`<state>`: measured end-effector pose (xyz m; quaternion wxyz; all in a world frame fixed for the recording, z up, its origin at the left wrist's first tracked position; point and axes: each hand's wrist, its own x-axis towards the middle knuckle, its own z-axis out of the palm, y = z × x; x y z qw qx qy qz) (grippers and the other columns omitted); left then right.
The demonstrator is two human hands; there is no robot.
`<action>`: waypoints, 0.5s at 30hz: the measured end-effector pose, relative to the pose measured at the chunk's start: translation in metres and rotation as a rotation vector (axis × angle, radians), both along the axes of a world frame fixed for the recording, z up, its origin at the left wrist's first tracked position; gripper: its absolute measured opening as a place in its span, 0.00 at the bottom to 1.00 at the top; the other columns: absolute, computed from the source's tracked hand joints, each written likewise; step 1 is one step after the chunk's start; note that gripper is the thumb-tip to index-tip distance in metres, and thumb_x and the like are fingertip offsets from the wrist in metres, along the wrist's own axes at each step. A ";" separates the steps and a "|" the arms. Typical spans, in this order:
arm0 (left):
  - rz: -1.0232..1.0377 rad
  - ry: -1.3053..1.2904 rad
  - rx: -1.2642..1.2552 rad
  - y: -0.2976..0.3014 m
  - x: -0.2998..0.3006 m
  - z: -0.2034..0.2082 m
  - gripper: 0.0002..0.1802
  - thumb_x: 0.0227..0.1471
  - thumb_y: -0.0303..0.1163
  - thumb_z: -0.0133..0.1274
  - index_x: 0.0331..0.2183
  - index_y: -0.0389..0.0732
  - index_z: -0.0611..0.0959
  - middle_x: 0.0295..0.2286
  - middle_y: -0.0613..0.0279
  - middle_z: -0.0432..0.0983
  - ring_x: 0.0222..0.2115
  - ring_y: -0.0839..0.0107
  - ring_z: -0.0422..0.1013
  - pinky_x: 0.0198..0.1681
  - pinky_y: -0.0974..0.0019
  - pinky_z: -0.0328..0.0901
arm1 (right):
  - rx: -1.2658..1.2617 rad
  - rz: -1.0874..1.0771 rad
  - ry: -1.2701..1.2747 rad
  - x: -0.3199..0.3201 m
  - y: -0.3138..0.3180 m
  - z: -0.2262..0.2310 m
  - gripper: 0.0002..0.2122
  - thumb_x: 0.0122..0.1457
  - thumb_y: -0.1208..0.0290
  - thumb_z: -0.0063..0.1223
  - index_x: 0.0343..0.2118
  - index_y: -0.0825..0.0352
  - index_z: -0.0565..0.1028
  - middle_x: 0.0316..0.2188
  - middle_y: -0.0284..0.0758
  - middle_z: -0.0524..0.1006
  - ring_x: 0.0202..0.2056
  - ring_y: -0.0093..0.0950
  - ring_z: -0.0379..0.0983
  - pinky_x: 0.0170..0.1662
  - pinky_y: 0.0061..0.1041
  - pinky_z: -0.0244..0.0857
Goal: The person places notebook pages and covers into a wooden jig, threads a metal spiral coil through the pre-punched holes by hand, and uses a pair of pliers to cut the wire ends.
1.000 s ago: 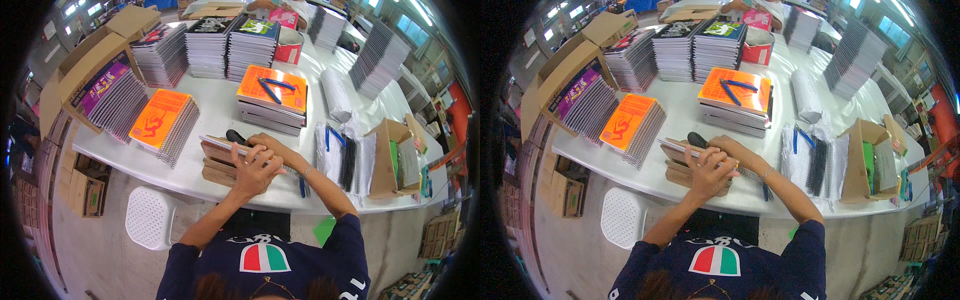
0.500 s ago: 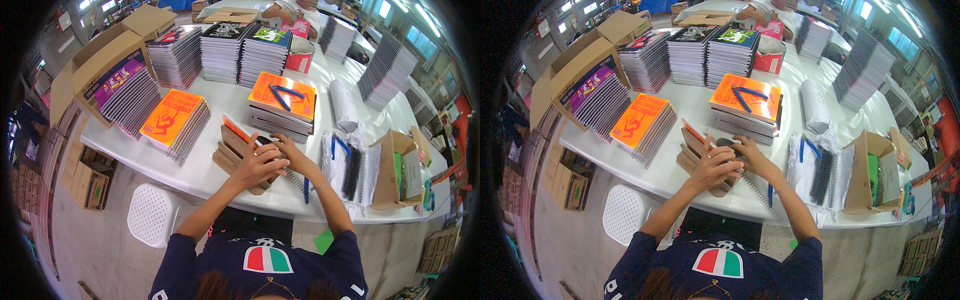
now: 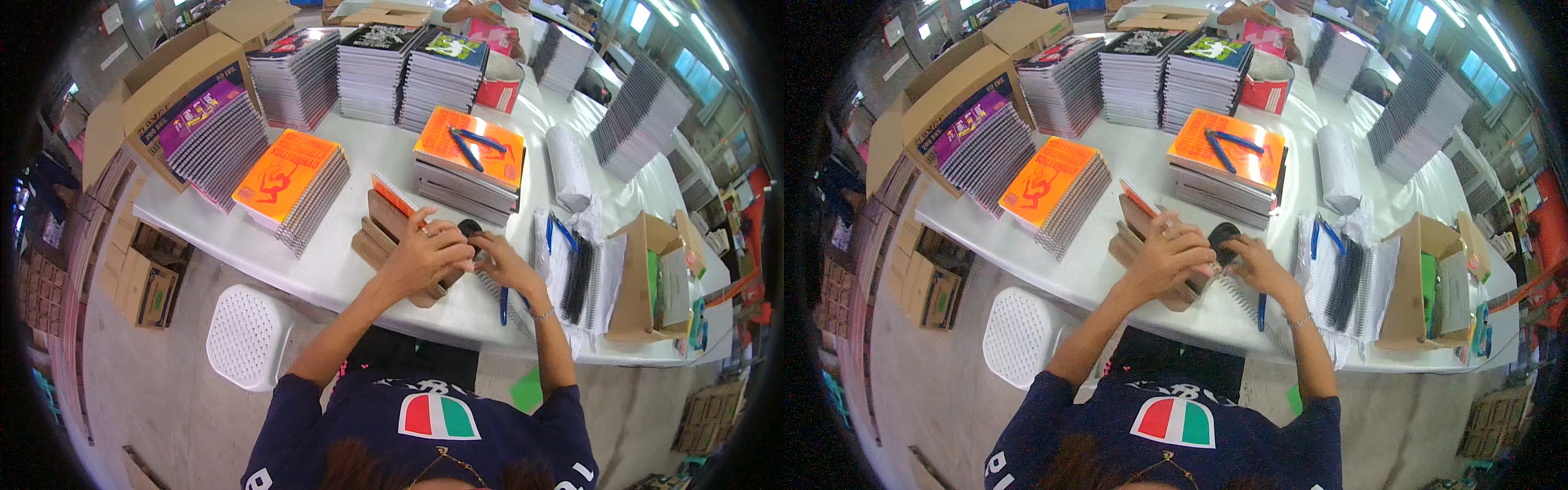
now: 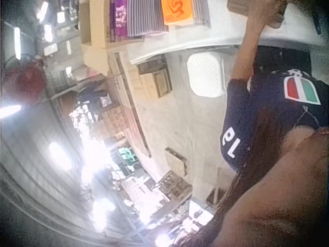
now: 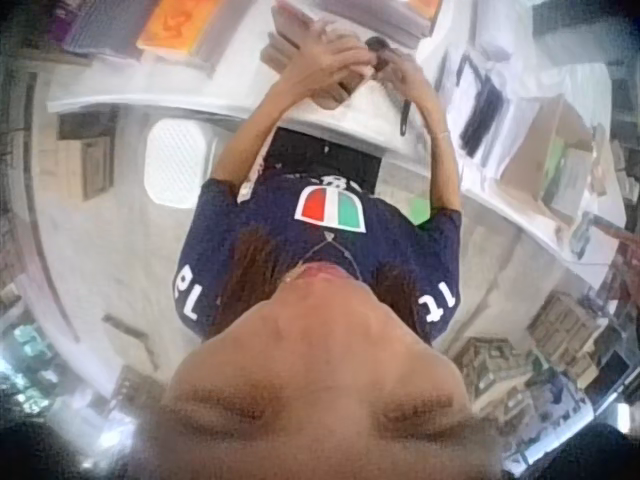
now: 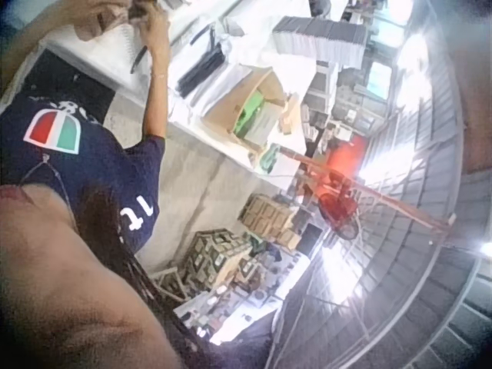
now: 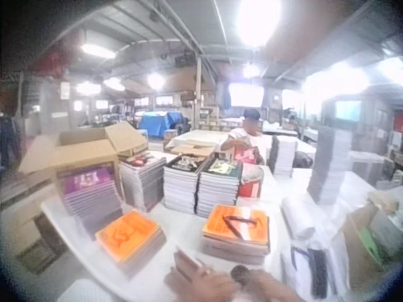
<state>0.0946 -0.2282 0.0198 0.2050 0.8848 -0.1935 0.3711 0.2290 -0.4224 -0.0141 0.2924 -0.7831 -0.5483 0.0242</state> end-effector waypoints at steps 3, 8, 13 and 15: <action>0.003 0.015 -0.004 -0.001 -0.001 0.003 0.15 0.43 0.46 0.59 0.35 0.52 0.80 0.35 0.73 0.72 0.45 0.73 0.67 0.61 0.49 0.45 | -0.015 0.038 0.093 0.011 0.001 0.003 0.18 0.50 0.69 0.61 0.44 0.67 0.71 0.41 0.37 0.75 0.45 0.37 0.68 0.51 0.34 0.60; 0.148 0.054 -0.068 -0.003 -0.006 0.009 0.19 0.43 0.49 0.60 0.36 0.50 0.78 0.39 0.70 0.70 0.53 0.67 0.62 0.60 0.31 0.35 | 0.355 0.005 0.954 0.008 -0.002 -0.007 0.14 0.62 0.59 0.49 0.41 0.66 0.70 0.41 0.32 0.72 0.44 0.24 0.69 0.49 0.27 0.64; 0.289 0.127 -0.182 0.000 -0.018 0.012 0.22 0.39 0.47 0.64 0.35 0.46 0.77 0.41 0.64 0.67 0.57 0.62 0.56 0.60 0.31 0.35 | 0.730 0.217 1.302 -0.010 0.002 0.027 0.23 0.62 0.42 0.34 0.33 0.62 0.66 0.35 0.33 0.66 0.37 0.24 0.63 0.43 0.25 0.59; 0.209 0.187 -0.241 0.001 -0.018 0.013 0.23 0.37 0.41 0.65 0.36 0.44 0.76 0.41 0.61 0.68 0.56 0.59 0.57 0.62 0.36 0.35 | 0.723 0.313 1.244 -0.015 0.000 0.041 0.27 0.58 0.35 0.34 0.27 0.61 0.62 0.29 0.30 0.61 0.32 0.24 0.56 0.39 0.22 0.54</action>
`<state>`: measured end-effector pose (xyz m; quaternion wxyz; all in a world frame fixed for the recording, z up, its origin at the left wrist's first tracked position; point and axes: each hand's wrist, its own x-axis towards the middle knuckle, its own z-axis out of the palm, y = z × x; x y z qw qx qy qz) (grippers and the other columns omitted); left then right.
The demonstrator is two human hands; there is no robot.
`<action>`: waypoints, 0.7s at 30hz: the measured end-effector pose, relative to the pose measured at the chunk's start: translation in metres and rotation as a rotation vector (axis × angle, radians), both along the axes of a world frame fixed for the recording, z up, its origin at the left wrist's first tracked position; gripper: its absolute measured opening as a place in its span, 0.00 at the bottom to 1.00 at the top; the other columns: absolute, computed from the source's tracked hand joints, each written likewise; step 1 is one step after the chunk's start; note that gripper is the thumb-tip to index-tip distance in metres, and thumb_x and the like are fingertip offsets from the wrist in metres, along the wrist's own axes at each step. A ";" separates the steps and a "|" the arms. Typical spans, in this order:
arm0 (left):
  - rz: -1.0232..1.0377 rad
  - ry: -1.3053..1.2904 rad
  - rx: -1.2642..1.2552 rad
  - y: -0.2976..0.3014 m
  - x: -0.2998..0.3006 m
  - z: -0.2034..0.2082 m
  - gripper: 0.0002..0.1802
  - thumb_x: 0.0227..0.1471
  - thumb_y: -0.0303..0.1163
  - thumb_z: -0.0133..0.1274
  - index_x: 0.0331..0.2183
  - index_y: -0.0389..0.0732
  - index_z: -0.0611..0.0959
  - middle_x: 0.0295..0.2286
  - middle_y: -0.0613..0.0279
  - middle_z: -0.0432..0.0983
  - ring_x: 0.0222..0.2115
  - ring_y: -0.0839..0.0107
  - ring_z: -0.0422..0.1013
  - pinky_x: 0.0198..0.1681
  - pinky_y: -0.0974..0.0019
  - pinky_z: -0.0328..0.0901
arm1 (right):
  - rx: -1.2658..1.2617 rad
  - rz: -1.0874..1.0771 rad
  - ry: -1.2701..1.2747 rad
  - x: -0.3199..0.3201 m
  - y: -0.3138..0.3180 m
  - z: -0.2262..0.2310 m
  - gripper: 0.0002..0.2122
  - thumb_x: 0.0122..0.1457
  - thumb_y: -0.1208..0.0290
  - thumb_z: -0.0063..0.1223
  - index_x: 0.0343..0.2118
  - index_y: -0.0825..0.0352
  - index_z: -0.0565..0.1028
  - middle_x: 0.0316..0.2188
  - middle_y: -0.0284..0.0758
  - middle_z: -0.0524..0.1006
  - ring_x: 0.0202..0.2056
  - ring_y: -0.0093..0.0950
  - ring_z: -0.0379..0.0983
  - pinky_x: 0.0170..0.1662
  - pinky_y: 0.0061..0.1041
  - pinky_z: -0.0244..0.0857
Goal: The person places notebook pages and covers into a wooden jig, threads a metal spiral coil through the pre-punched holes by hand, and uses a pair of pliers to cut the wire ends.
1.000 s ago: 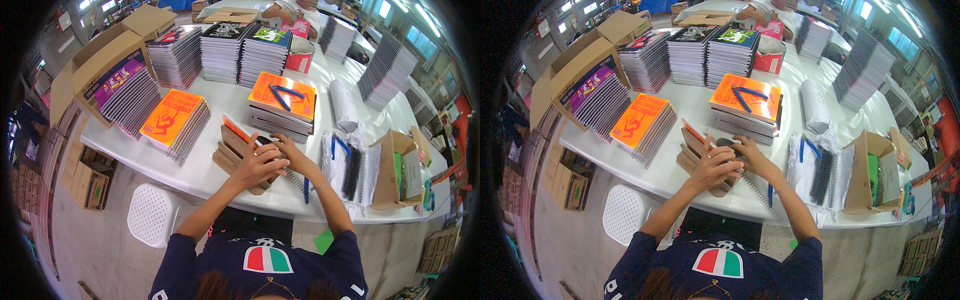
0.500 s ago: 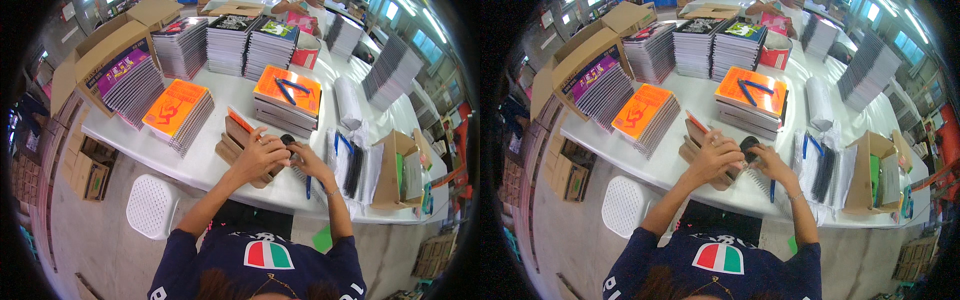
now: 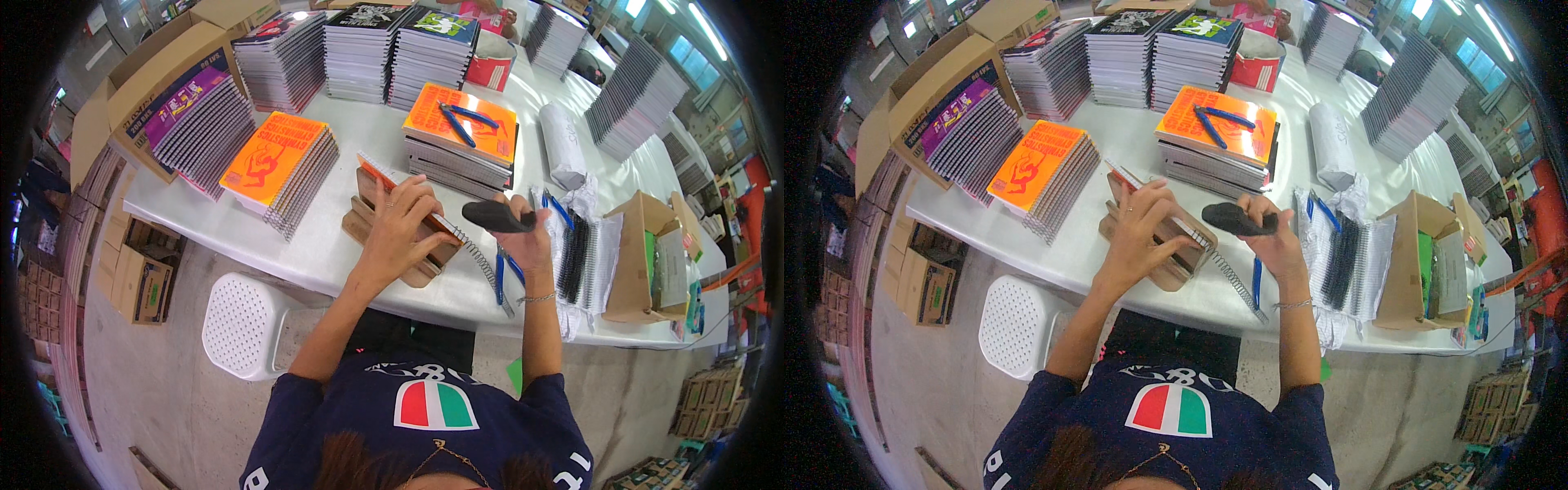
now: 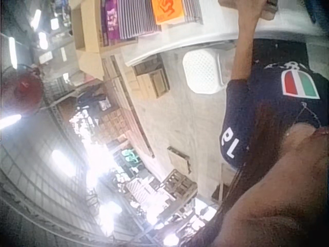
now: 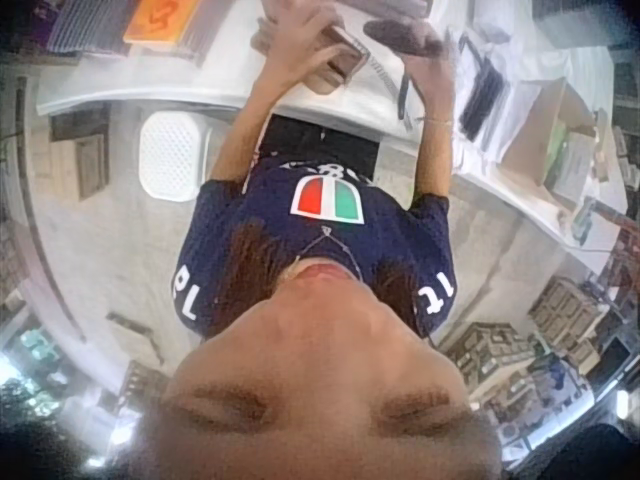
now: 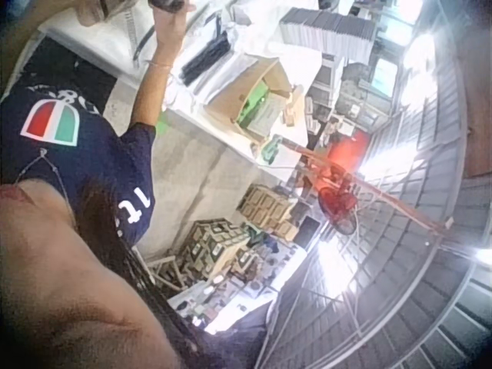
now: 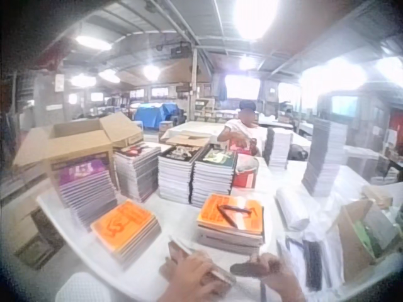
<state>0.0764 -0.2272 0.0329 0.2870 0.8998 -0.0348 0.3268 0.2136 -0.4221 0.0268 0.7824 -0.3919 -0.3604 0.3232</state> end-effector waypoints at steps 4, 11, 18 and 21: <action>-0.046 0.040 -0.040 0.001 -0.001 0.001 0.22 0.38 0.37 0.65 0.35 0.44 0.74 0.38 0.64 0.68 0.52 0.60 0.60 0.62 0.37 0.37 | 0.127 0.227 -0.277 0.002 0.005 0.021 0.26 0.59 0.40 0.42 0.20 0.62 0.63 0.26 0.31 0.62 0.31 0.25 0.58 0.38 0.23 0.53; -0.025 -0.020 -0.080 -0.001 -0.001 0.001 0.28 0.31 0.26 0.63 0.40 0.45 0.74 0.34 0.64 0.71 0.44 0.59 0.64 0.57 0.50 0.48 | -0.660 -0.283 -0.605 0.007 0.005 0.036 0.15 0.55 0.64 0.57 0.19 0.68 0.69 0.19 0.24 0.65 0.24 0.16 0.58 0.27 0.20 0.52; -0.020 0.005 -0.112 0.000 -0.005 0.007 0.32 0.34 0.31 0.65 0.46 0.49 0.73 0.33 0.66 0.69 0.43 0.63 0.65 0.58 0.42 0.44 | -0.576 -0.519 -0.458 -0.001 0.021 0.038 0.19 0.60 0.59 0.51 0.22 0.72 0.67 0.20 0.28 0.67 0.25 0.18 0.58 0.29 0.23 0.54; -0.003 0.035 -0.087 0.001 -0.004 0.003 0.32 0.33 0.28 0.64 0.46 0.47 0.74 0.34 0.64 0.69 0.43 0.62 0.64 0.55 0.52 0.47 | -0.625 -0.375 -0.907 -0.030 0.027 0.061 0.19 0.62 0.60 0.49 0.23 0.73 0.68 0.20 0.31 0.68 0.26 0.19 0.58 0.30 0.25 0.55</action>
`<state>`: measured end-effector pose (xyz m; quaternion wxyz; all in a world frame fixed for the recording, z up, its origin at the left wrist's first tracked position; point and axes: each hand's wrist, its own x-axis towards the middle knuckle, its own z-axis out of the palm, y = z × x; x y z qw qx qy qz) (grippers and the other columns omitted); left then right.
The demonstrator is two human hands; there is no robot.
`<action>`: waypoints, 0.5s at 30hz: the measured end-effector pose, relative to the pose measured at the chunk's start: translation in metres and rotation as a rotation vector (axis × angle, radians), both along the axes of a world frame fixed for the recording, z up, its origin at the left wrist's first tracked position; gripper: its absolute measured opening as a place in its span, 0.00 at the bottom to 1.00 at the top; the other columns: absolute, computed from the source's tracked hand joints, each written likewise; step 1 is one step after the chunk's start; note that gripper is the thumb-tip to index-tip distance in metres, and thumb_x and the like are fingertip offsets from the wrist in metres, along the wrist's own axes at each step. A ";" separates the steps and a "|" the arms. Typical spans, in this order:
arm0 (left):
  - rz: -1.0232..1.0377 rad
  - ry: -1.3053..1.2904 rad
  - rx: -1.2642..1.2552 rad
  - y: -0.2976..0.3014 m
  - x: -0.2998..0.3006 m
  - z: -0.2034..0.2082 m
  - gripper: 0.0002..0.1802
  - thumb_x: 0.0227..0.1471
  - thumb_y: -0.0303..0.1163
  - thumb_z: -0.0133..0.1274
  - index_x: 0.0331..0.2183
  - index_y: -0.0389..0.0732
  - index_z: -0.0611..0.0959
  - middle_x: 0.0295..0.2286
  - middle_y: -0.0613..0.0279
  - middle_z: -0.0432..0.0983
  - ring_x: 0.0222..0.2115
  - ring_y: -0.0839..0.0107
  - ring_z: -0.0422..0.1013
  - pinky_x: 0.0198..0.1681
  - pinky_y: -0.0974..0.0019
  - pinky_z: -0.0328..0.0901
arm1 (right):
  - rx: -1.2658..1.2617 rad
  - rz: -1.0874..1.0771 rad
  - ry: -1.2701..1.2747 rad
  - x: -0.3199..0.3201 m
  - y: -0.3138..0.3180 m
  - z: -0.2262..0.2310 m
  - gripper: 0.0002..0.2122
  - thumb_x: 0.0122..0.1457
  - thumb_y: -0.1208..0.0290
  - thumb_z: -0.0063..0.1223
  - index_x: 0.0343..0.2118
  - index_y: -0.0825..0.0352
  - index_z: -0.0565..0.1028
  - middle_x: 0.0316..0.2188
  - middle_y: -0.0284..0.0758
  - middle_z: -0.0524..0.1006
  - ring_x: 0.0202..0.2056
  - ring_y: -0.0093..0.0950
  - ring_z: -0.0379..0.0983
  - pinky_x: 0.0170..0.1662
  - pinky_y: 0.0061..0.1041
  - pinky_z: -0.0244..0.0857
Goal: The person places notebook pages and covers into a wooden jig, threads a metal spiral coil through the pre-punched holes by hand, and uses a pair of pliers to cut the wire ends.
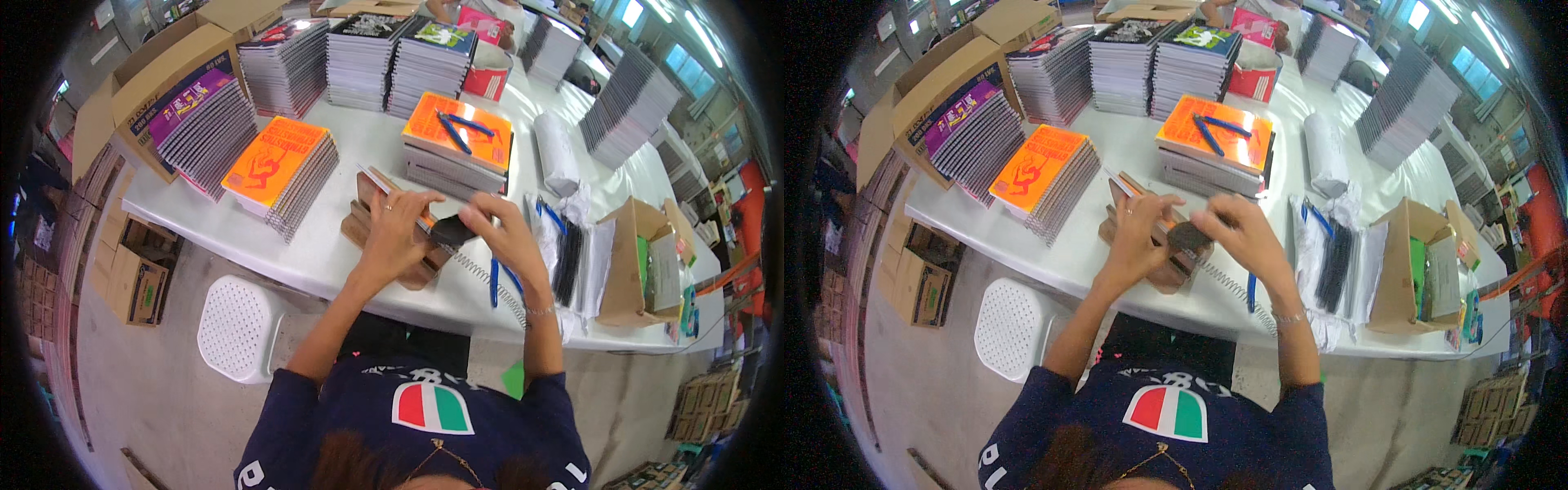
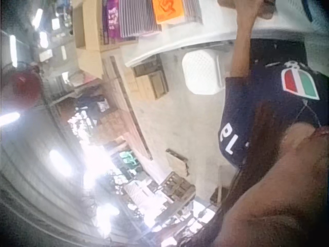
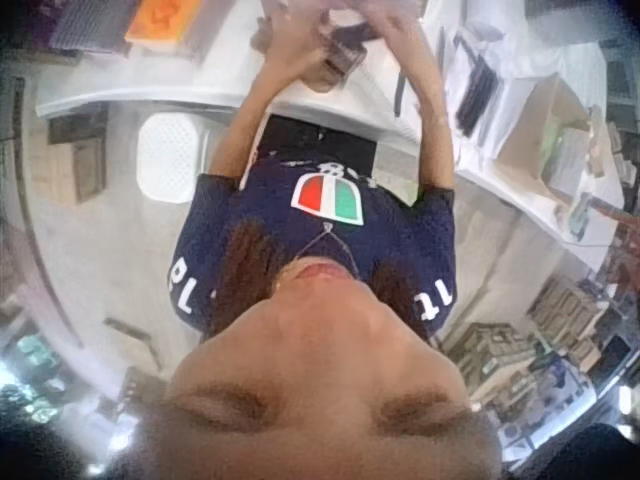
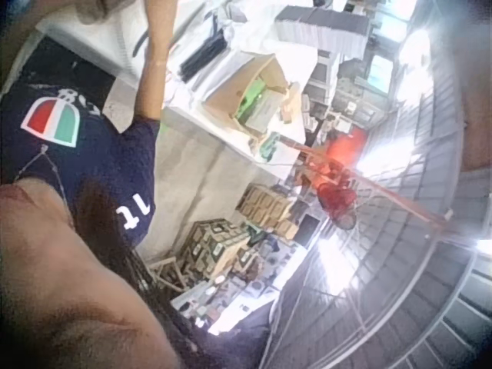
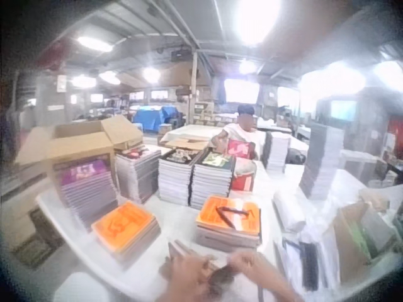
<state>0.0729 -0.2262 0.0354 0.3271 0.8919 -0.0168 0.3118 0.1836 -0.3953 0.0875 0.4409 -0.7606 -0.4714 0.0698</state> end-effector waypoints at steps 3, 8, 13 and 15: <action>0.005 0.013 -0.034 -0.004 -0.008 0.008 0.33 0.33 0.30 0.65 0.47 0.49 0.74 0.37 0.63 0.68 0.45 0.62 0.64 0.57 0.47 0.47 | 0.022 -0.131 -0.095 0.007 0.011 -0.007 0.17 0.62 0.60 0.49 0.25 0.72 0.69 0.20 0.31 0.65 0.28 0.22 0.59 0.34 0.25 0.56; 0.058 -0.120 -0.009 0.003 0.000 0.002 0.33 0.33 0.34 0.67 0.46 0.50 0.75 0.42 0.61 0.65 0.49 0.58 0.61 0.58 0.49 0.49 | 0.560 0.222 0.932 0.009 -0.007 -0.006 0.15 0.62 0.62 0.48 0.26 0.69 0.68 0.26 0.29 0.63 0.33 0.21 0.58 0.41 0.24 0.55; 0.118 -0.082 -0.037 0.018 0.007 -0.005 0.30 0.32 0.45 0.69 0.40 0.50 0.78 0.47 0.59 0.60 0.53 0.57 0.56 0.59 0.44 0.45 | -0.024 -0.016 0.264 0.024 0.001 -0.020 0.09 0.59 0.67 0.49 0.28 0.68 0.71 0.28 0.30 0.69 0.33 0.24 0.63 0.42 0.22 0.57; 0.162 -0.126 -0.024 0.024 0.008 -0.010 0.30 0.30 0.46 0.70 0.38 0.50 0.78 0.48 0.58 0.58 0.55 0.55 0.54 0.59 0.45 0.45 | 0.496 0.005 0.922 0.029 -0.001 -0.025 0.10 0.59 0.67 0.49 0.28 0.69 0.71 0.28 0.30 0.70 0.32 0.24 0.62 0.40 0.22 0.56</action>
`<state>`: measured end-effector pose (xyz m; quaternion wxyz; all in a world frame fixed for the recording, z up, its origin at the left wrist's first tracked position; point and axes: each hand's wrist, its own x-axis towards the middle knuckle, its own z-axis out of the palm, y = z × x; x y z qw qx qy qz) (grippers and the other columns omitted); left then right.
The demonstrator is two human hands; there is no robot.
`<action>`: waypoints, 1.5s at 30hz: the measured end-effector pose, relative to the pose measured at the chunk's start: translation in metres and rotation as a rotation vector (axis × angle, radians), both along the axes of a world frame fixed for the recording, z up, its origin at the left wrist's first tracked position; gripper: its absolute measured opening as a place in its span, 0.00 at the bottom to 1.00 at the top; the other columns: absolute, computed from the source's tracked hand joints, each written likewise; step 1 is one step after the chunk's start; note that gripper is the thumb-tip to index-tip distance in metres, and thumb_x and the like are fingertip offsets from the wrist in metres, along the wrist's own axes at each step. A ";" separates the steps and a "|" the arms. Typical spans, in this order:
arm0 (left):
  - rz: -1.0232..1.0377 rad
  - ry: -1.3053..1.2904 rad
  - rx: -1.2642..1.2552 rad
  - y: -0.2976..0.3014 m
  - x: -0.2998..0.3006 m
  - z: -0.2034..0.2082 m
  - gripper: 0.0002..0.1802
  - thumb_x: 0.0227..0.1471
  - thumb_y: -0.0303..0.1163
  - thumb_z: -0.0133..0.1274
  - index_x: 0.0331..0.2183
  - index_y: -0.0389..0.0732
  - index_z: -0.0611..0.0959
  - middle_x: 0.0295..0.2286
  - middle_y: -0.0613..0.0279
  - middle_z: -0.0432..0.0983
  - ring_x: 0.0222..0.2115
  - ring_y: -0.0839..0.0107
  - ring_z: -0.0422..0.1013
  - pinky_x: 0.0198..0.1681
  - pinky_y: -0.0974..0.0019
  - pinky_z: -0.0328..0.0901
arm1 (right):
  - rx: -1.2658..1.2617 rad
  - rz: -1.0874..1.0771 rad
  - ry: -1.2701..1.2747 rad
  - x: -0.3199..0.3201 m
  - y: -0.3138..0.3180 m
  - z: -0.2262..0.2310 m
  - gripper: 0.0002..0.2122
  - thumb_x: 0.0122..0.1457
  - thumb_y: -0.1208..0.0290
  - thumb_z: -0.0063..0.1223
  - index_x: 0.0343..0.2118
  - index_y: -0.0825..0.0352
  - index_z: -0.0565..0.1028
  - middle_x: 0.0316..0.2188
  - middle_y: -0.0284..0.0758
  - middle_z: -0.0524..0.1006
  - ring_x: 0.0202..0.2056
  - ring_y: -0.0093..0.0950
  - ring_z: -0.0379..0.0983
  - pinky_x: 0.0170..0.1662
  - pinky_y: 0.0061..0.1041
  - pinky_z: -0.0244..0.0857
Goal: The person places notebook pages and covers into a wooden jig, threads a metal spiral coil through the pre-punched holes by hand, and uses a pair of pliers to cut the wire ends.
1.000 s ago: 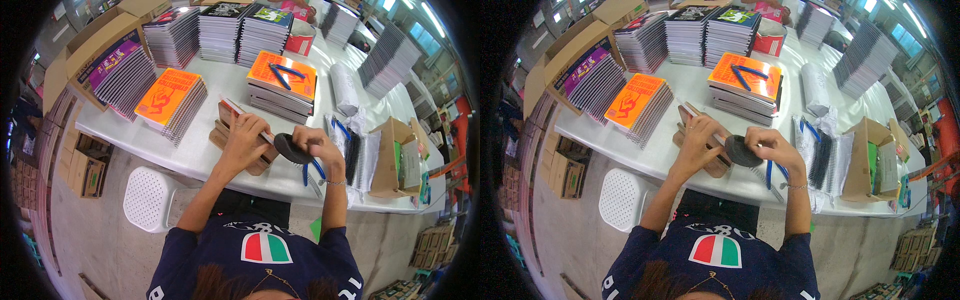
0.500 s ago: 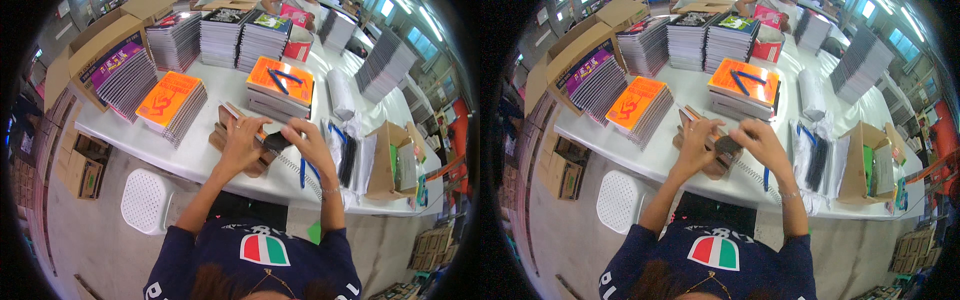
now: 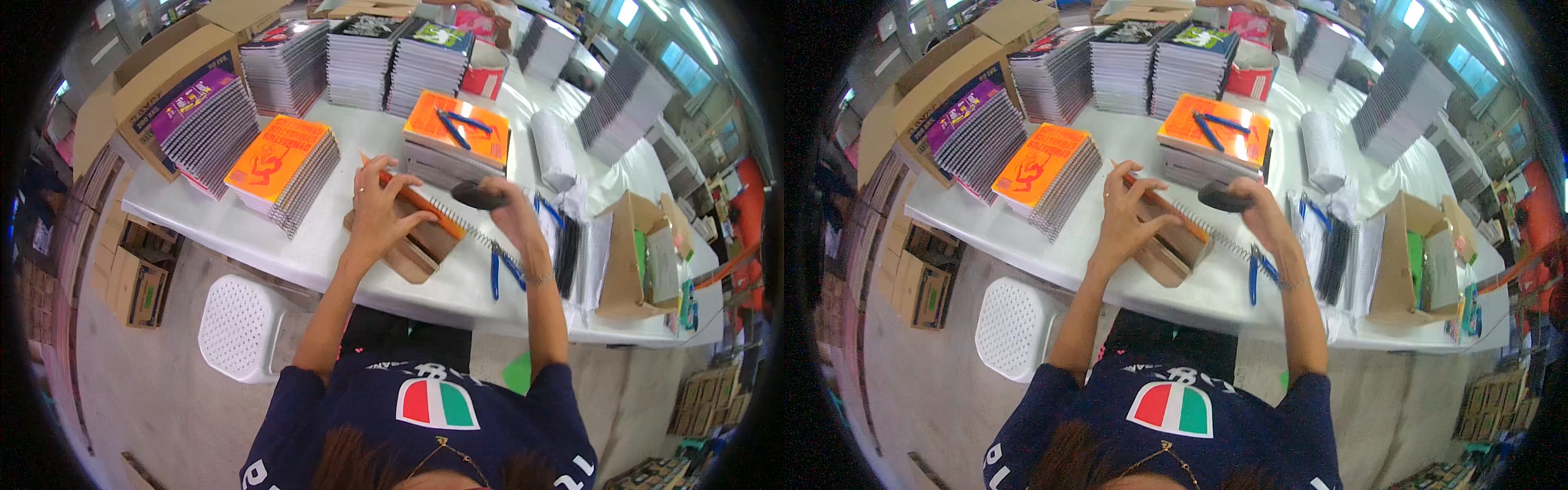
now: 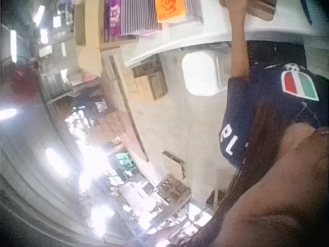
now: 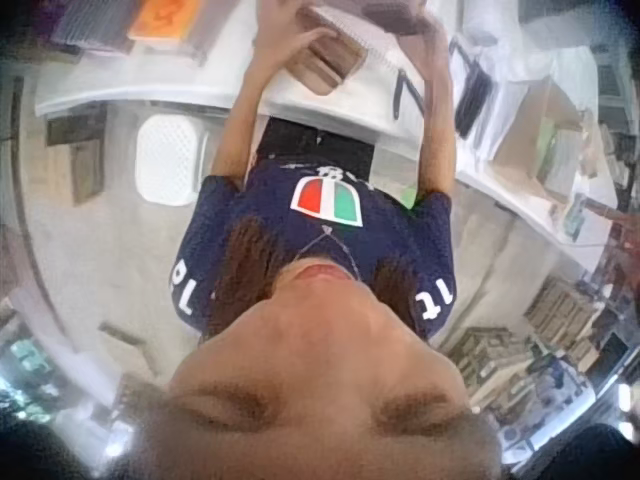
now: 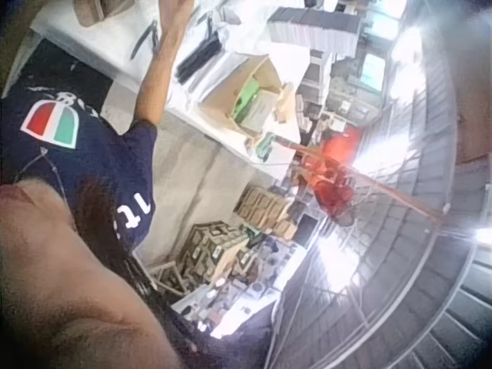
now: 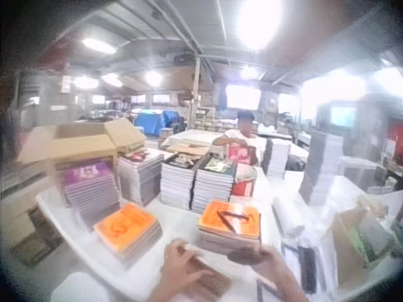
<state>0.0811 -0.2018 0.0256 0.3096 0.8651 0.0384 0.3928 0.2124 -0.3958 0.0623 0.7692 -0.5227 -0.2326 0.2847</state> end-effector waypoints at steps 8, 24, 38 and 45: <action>0.035 -0.054 -0.015 0.024 0.004 -0.006 0.29 0.25 0.38 0.73 0.34 0.45 0.78 0.53 0.52 0.53 0.58 0.50 0.49 0.58 0.52 0.52 | -0.290 0.105 -0.500 0.005 0.019 0.017 0.16 0.59 0.61 0.51 0.22 0.69 0.69 0.24 0.25 0.64 0.29 0.18 0.59 0.37 0.20 0.54; -0.059 -0.057 -0.228 0.031 0.003 -0.011 0.29 0.30 0.37 0.72 0.38 0.46 0.78 0.51 0.56 0.56 0.53 0.56 0.56 0.55 0.56 0.57 | -0.737 -0.033 -0.765 0.037 0.034 -0.002 0.19 0.59 0.58 0.53 0.23 0.73 0.75 0.19 0.30 0.72 0.25 0.18 0.63 0.29 0.26 0.59; -0.122 -0.055 -0.230 0.047 0.005 -0.015 0.30 0.36 0.33 0.69 0.43 0.43 0.75 0.48 0.56 0.62 0.51 0.59 0.61 0.56 0.59 0.56 | -0.723 0.053 -0.870 0.022 0.061 -0.032 0.31 0.63 0.46 0.38 0.22 0.77 0.71 0.14 0.34 0.71 0.21 0.29 0.65 0.29 0.33 0.60; -0.340 -0.106 -0.730 0.047 0.014 -0.022 0.42 0.38 0.33 0.69 0.53 0.43 0.64 0.45 0.59 0.62 0.49 0.67 0.60 0.54 0.64 0.56 | -0.516 0.328 -0.618 0.031 0.017 -0.079 0.14 0.57 0.65 0.52 0.44 0.66 0.75 0.50 0.36 0.65 0.49 0.31 0.65 0.53 0.25 0.60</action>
